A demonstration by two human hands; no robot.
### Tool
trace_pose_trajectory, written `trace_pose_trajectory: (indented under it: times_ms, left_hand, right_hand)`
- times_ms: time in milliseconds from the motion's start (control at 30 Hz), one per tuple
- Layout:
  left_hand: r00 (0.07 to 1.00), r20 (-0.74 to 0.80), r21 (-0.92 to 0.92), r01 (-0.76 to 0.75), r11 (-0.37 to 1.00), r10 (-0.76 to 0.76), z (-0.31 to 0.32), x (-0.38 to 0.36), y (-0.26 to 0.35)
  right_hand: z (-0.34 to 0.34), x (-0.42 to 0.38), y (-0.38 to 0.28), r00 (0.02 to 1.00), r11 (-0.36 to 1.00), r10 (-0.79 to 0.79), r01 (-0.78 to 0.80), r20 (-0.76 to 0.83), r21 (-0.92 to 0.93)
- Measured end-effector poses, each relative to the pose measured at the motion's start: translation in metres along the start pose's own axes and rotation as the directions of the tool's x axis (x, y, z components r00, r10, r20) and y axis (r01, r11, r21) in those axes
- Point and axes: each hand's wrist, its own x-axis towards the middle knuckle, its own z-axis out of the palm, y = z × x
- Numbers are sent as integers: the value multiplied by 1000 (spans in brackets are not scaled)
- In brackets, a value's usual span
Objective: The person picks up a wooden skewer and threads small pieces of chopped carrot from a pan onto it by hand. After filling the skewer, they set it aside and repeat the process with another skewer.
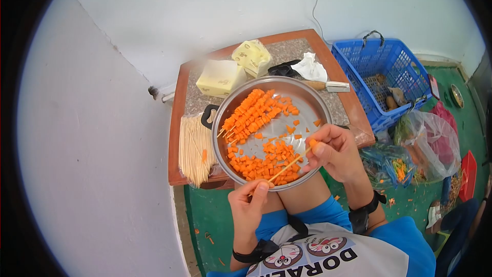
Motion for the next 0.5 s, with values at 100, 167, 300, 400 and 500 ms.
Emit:
trace_pose_trajectory:
  times_ms: [100,167,300,400,500]
  left_hand:
    - [894,395,-530,409,743,-210,-13,8,-10]
    - [890,409,-520,410,750,-203,-11,9,-13]
    - [997,43,-152,-56,987,63,-1,1,-16]
    - [805,-45,330,-547,769,592,5,5,-20]
    - [727,-52,448,-596,666,685,9,6,-16]
  right_hand:
    - [-1,-4,-1,992,992,-35,49,117,-116]
    - [4,-5,-4,969,982,-92,126,230,-138]
    - [8,-6,-8,974,971,-105,144,201,-191]
    - [9,-4,-6,993,984,-64,80,103,-159]
    - [7,-2,0,999,995,-35,37,23,-90]
